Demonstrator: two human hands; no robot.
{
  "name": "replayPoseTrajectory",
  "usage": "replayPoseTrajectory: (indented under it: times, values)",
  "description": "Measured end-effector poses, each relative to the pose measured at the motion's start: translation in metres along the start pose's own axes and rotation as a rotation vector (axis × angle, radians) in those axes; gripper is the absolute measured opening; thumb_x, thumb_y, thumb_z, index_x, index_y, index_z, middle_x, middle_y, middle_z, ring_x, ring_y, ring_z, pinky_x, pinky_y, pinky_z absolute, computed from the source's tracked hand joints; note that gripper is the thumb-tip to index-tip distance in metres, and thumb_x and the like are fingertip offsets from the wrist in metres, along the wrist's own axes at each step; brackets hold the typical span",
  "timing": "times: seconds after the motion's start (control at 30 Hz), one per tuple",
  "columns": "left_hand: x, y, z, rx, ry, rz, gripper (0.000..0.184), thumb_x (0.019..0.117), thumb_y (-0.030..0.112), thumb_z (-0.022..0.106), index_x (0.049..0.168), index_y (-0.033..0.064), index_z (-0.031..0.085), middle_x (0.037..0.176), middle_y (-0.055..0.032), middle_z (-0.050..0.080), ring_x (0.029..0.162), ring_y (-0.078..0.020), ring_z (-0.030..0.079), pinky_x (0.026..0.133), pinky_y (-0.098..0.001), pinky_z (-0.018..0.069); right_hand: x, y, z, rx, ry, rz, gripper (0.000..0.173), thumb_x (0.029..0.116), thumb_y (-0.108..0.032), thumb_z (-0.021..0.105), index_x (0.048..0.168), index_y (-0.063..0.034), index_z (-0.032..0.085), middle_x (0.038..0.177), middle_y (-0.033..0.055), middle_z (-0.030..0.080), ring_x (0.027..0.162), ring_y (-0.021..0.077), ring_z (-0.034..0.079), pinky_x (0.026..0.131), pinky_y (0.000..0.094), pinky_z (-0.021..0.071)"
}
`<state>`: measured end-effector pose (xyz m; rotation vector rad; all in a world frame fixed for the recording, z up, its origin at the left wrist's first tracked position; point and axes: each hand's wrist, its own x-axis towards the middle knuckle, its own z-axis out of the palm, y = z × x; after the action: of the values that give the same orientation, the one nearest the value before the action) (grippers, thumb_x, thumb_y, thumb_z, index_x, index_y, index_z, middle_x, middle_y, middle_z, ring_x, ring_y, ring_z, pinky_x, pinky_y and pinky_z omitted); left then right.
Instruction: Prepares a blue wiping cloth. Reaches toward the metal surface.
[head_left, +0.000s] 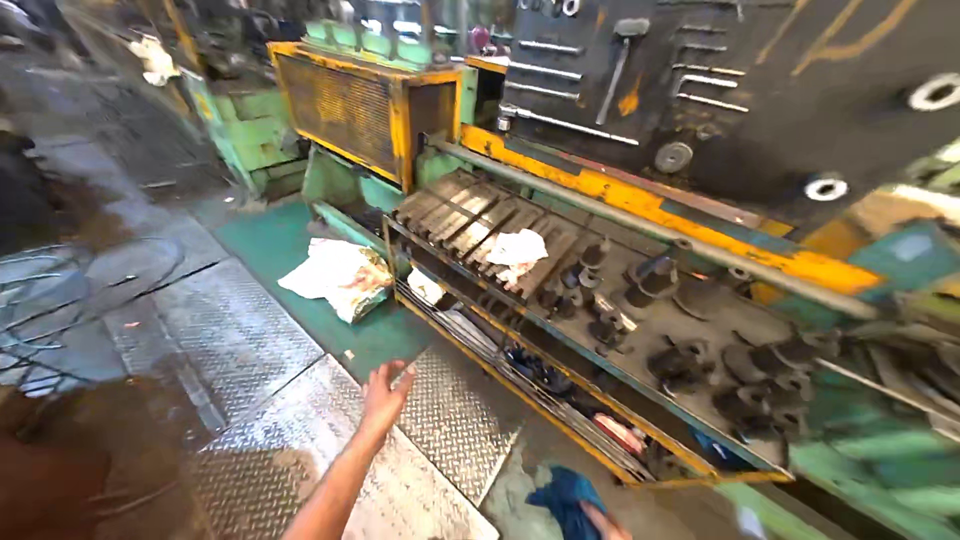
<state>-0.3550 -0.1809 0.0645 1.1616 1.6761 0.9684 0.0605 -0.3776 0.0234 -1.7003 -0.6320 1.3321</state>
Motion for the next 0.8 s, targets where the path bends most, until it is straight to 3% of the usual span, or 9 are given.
replayPoseTrajectory:
  times: [0.1, 0.17, 0.23, 0.33, 0.43, 0.5, 0.63, 0.73, 0.8]
  values:
    - [-0.063, -0.017, 0.080, 0.094, -0.555, -0.043, 0.051, 0.1000, 0.049, 0.060, 0.132, 0.0096, 0.065, 0.136, -0.0146, 0.063, 0.130, -0.0276, 0.059, 0.111, -0.0517, 0.0469, -0.012, -0.025, 0.008, 0.292, -0.041, 0.023, 0.039, 0.1030, -0.033, 0.057, 0.129, -0.0046, 0.063, 0.108, 0.0148, 0.074, 0.099, 0.0240, 0.072, 0.087, 0.0455, 0.0612]
    - [-0.102, -0.015, 0.129, 0.048, -1.018, -0.050, 0.059, 0.1071, 0.053, 0.041, 0.129, 0.0053, 0.067, 0.129, -0.0102, 0.070, 0.124, -0.0229, 0.064, 0.111, -0.0467, 0.0487, -0.019, -0.036, 0.007, 0.400, -0.101, -0.034, 0.043, 0.1046, -0.036, 0.054, 0.134, -0.0048, 0.060, 0.113, 0.0168, 0.073, 0.103, 0.0263, 0.072, 0.090, 0.0468, 0.0606]
    - [-0.133, -0.013, 0.173, -0.072, -1.276, -0.048, 0.070, 0.1063, 0.059, 0.035, 0.139, 0.0015, 0.058, 0.137, -0.0113, 0.065, 0.129, -0.0230, 0.060, 0.113, -0.0453, 0.0463, -0.029, -0.038, -0.002, 0.377, -0.131, -0.118, 0.048, 0.1054, -0.036, 0.051, 0.142, -0.0042, 0.053, 0.118, 0.0176, 0.071, 0.106, 0.0267, 0.071, 0.094, 0.0460, 0.0600]
    - [-0.160, 0.002, 0.226, -0.444, -1.212, -0.198, 0.083, 0.1022, 0.062, 0.044, 0.157, 0.0026, 0.030, 0.150, -0.0132, 0.054, 0.137, -0.0229, 0.054, 0.116, -0.0437, 0.0456, -0.051, -0.027, -0.029, 0.062, -0.145, -0.220, 0.049, 0.1049, -0.042, 0.052, 0.131, -0.0015, 0.061, 0.109, 0.0119, 0.075, 0.101, 0.0204, 0.073, 0.094, 0.0412, 0.0609]
    - [-0.163, 0.045, 0.267, -0.691, -0.863, -0.377, 0.054, 0.1054, 0.030, 0.057, 0.149, 0.0041, 0.039, 0.128, -0.0180, 0.068, 0.117, -0.0292, 0.068, 0.100, -0.0502, 0.0576, -0.066, 0.004, -0.066, -0.547, -0.108, -0.271, 0.060, 0.1006, -0.064, 0.046, 0.099, -0.0110, 0.074, 0.086, 0.0048, 0.074, 0.086, 0.0178, 0.072, 0.083, 0.0473, 0.0597]
    - [-0.162, 0.066, 0.290, -0.662, -0.742, -0.391, 0.047, 0.1049, 0.019, 0.058, 0.146, 0.0044, 0.041, 0.120, -0.0191, 0.070, 0.108, -0.0301, 0.071, 0.093, -0.0503, 0.0606, -0.074, 0.033, -0.089, -0.686, -0.080, -0.220, 0.067, 0.1000, -0.069, 0.039, 0.094, -0.0122, 0.074, 0.083, 0.0076, 0.072, 0.083, 0.0225, 0.072, 0.079, 0.0534, 0.0583]
    - [-0.183, 0.083, 0.309, -0.545, -0.901, -0.328, 0.043, 0.1071, 0.023, 0.056, 0.143, 0.0016, 0.046, 0.121, -0.0190, 0.070, 0.110, -0.0295, 0.071, 0.096, -0.0483, 0.0601, -0.084, 0.073, -0.127, -0.573, 0.051, -0.168, 0.055, 0.0911, -0.060, 0.065, 0.125, -0.0168, 0.070, 0.114, 0.0049, 0.074, 0.107, 0.0179, 0.070, 0.098, 0.0479, 0.0566]
    - [-0.207, 0.090, 0.307, -0.495, -1.117, -0.341, 0.047, 0.1077, 0.026, 0.054, 0.147, 0.0024, 0.042, 0.129, -0.0183, 0.067, 0.119, -0.0295, 0.067, 0.103, -0.0489, 0.0566, -0.089, 0.061, -0.133, -0.192, 0.044, -0.293, 0.105, 0.0763, -0.054, 0.085, 0.157, -0.0086, 0.036, 0.147, 0.0079, 0.056, 0.132, 0.0178, 0.057, 0.110, 0.0417, 0.0517]
    - [-0.220, 0.092, 0.307, -0.394, -1.281, -0.305, 0.048, 0.1087, 0.029, 0.051, 0.148, 0.0023, 0.044, 0.133, -0.0167, 0.066, 0.124, -0.0279, 0.065, 0.107, -0.0475, 0.0546, -0.089, 0.044, -0.132, 0.071, 0.017, -0.351, 0.106, 0.0755, -0.039, 0.091, 0.157, -0.0063, 0.030, 0.142, 0.0094, 0.060, 0.128, 0.0192, 0.061, 0.108, 0.0414, 0.0548]
